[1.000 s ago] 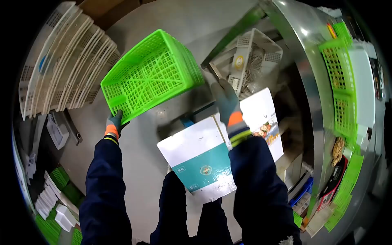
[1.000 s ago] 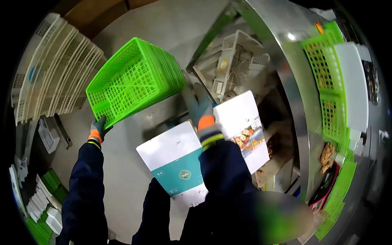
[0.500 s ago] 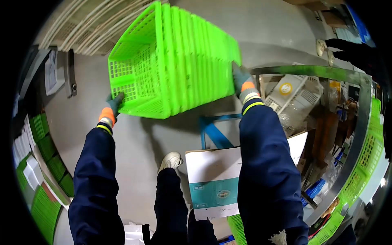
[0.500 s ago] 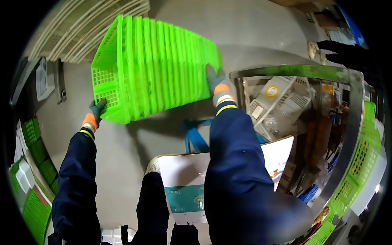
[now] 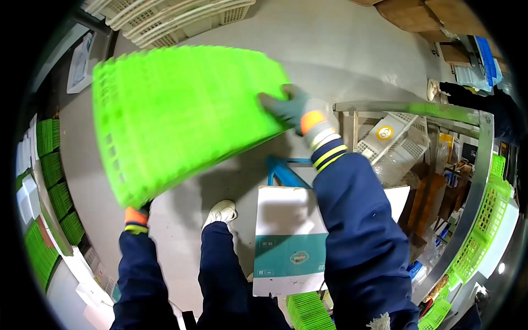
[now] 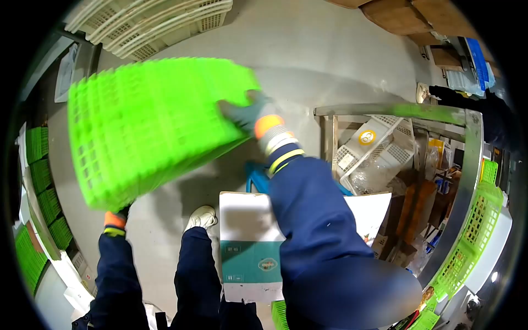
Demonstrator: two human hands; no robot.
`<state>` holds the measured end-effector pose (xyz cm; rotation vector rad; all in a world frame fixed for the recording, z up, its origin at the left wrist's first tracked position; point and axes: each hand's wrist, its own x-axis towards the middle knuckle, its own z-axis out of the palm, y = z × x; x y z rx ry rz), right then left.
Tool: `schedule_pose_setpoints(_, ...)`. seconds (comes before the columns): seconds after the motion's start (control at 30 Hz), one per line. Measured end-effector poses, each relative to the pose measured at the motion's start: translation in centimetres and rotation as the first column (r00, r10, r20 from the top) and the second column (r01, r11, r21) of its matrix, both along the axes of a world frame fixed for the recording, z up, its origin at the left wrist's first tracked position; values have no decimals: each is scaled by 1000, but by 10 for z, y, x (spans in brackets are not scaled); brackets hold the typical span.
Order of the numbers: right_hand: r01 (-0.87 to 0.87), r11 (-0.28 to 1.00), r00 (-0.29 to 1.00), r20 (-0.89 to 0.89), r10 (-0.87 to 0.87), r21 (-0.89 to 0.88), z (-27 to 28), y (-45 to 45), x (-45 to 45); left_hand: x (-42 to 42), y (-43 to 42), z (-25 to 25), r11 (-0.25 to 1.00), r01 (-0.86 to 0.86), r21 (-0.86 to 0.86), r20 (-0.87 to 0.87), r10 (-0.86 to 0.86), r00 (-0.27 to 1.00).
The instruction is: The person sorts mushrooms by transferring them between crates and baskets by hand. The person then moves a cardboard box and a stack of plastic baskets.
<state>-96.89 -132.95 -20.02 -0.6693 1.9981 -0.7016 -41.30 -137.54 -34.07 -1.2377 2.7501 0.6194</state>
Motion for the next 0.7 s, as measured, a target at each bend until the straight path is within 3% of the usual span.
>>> schedule_pose_setpoints(0.03, -57, 998, 998, 14, 57, -18, 19, -3, 26, 39, 7, 17, 986, -125, 107, 30, 122, 992)
schedule_pose_setpoints(0.07, -101, 994, 995, 2, 101, -47, 53, -6, 53, 68, 15, 40, 888, -356, 290, 44, 359, 932)
schedule_pose_setpoints(0.13, -120, 980, 993, 1, 122, -161, 91, 4, 113, 100, 24, 83, 543, -648, 534, 85, 728, 680)
schedule_pose_setpoints(0.2, -113, 951, 990, 51, 134, -288, 124, 25, 165, 118, 34, 128, 387, -721, 574, 113, 835, 539)
schedule_pose_setpoints(0.23, -128, 936, 983, 83, 164, -327, 151, 39, 184, 118, 37, 148, 366, -728, 580, 110, 850, 515)
schedule_pose_setpoints(0.37, 36, 882, 970, 230, 83, -470, 260, 107, 232, 95, 43, 228, 420, -683, 597, 49, 831, 554)
schedule_pose_setpoints(0.4, 58, 829, 986, 161, 39, -556, 284, 124, 239, 84, 42, 246, 456, -655, 602, 24, 810, 586)
schedule_pose_setpoints(0.57, 217, 800, 972, 196, -127, -559, 375, 240, 253, 12, 67, 335, 645, -448, 619, -125, 644, 755)
schedule_pose_setpoints(0.7, 418, 750, 908, 233, -348, -512, 445, 344, 283, -54, 101, 408, 765, -191, 615, -217, 398, 892)
